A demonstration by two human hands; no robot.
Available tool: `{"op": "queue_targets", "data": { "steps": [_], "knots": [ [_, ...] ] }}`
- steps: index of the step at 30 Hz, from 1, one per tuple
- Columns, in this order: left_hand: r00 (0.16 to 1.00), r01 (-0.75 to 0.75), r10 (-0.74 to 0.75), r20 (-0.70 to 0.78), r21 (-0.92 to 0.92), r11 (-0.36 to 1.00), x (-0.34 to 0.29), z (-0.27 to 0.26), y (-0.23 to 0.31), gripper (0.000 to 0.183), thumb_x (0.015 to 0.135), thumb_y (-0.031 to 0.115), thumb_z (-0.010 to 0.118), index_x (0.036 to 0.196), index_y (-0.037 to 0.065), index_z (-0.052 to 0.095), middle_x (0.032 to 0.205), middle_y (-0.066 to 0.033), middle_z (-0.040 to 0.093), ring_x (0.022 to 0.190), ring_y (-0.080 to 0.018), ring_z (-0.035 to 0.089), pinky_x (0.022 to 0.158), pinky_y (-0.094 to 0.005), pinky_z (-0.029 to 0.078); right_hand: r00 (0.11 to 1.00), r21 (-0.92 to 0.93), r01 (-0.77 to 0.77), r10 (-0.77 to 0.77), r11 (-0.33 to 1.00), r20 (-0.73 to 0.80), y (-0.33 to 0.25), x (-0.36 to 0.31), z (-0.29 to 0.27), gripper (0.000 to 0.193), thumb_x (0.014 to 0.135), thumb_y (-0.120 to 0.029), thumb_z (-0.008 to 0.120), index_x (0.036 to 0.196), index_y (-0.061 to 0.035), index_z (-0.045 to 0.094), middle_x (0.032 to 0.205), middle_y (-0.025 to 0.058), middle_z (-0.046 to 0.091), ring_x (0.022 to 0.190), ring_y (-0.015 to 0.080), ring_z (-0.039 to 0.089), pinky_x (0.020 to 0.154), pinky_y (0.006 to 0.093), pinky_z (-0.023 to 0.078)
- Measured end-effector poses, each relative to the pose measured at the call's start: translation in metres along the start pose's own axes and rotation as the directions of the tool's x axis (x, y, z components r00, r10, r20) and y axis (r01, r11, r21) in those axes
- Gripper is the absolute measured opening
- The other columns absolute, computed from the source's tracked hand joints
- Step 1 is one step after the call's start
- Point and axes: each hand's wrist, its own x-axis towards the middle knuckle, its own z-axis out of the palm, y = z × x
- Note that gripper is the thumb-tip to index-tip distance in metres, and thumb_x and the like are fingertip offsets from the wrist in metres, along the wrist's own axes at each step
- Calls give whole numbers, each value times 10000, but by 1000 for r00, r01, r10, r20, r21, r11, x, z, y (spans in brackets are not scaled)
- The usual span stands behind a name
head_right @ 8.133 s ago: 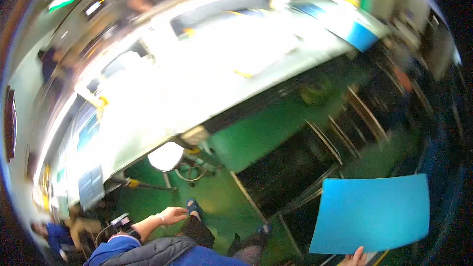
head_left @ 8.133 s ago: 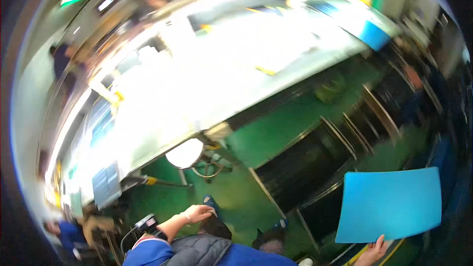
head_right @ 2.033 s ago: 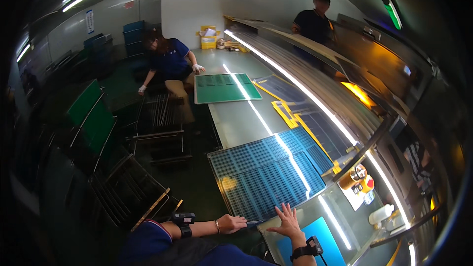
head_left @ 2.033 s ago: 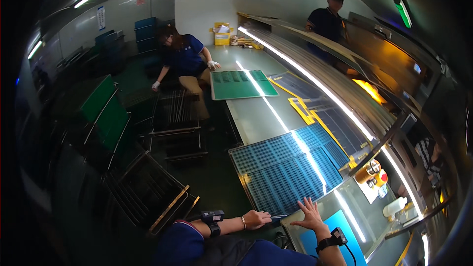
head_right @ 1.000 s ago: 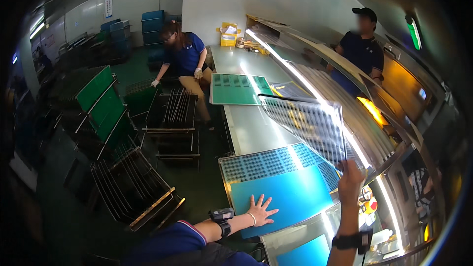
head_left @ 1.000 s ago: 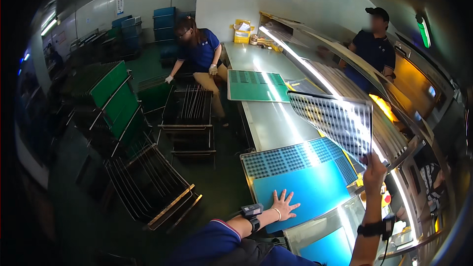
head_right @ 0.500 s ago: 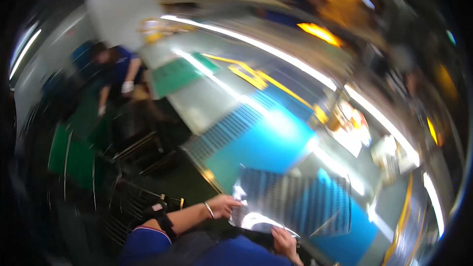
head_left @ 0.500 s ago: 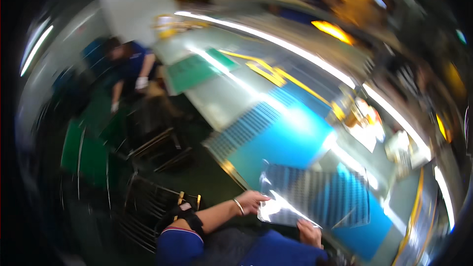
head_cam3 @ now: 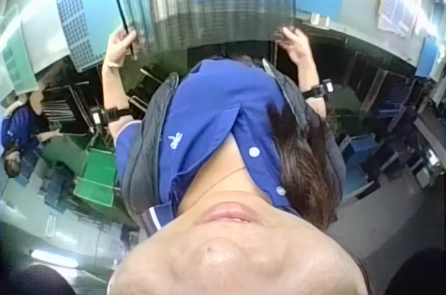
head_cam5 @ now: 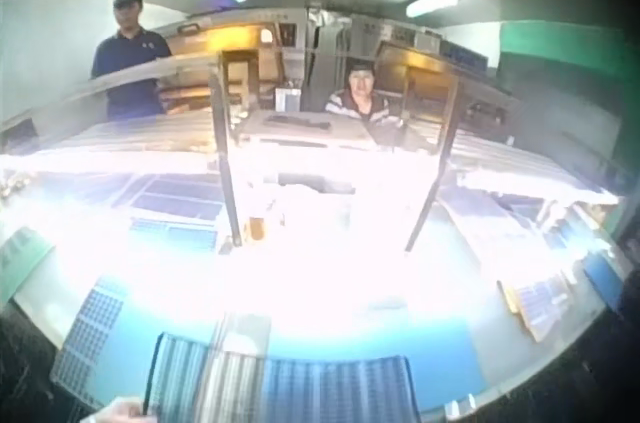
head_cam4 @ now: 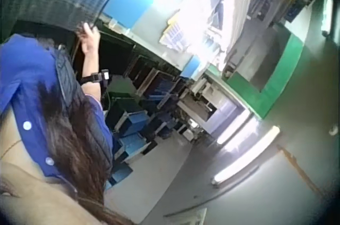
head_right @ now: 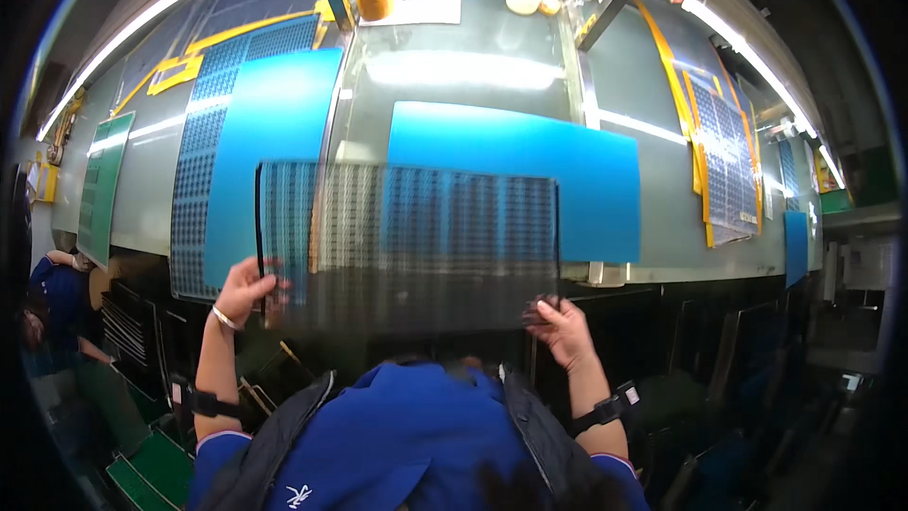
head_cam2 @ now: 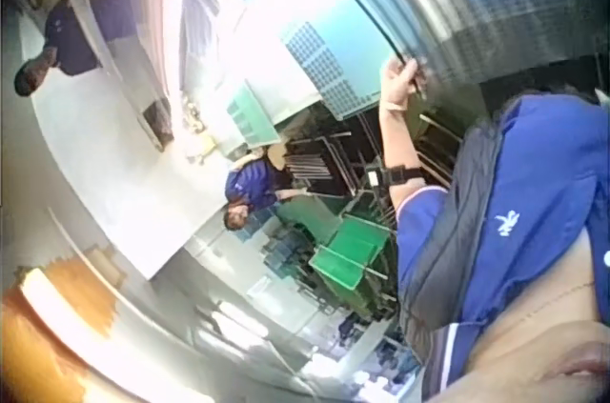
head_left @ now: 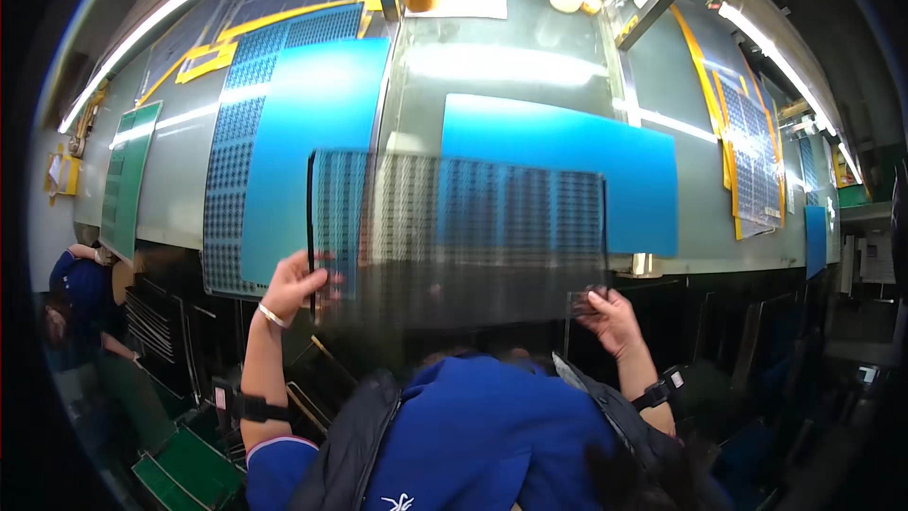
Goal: Inspecting and organizing translucent material sheets at a workstation.
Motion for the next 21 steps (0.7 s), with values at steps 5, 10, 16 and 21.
{"op": "queue_targets", "data": {
  "steps": [5, 10, 16, 21],
  "knots": [
    [892, -452, 449, 59, 97, 887, 73, 85, 33, 718, 859, -45, 531, 1441, 54, 123, 1017, -188, 631, 833, -179, 641, 679, -307, 566, 873, -326, 451, -487, 831, -34, -82, 38, -44, 190, 827, -76, 659, 1007, -32, 615, 856, -5, 617, 718, 80, 576, 672, 237, 486],
    [846, -496, 521, 114, 530, 688, 133, 141, 24, 202, 859, 70, 605, 1048, 23, 663, 955, -111, 687, 830, -125, 640, 743, -235, 500, 724, -491, 506, -659, 709, -205, -122, 72, -99, 238, 835, -79, 665, 1059, -12, 618, 910, 4, 627, 805, 68, 573, 727, 211, 465],
    [790, -584, 539, 292, 626, 517, 147, 133, 5, 473, 793, 42, 645, 1247, 142, 562, 1323, -119, 503, 1337, -259, 316, 1081, -397, 258, 629, -637, 499, -751, 587, -200, -102, 86, -133, 157, 866, -97, 636, 994, -9, 660, 926, -8, 633, 844, 63, 549, 798, 215, 432],
    [777, -573, 511, 367, 748, 336, 149, 125, -2, 628, 721, 99, 700, 1305, 212, 501, 1394, -57, 428, 1361, -347, 231, 1122, -456, 139, 623, -587, 520, -746, 621, -237, -100, 95, -138, 185, 875, -96, 625, 1029, 4, 649, 947, 6, 634, 865, 71, 556, 804, 215, 436]
  ]
}}
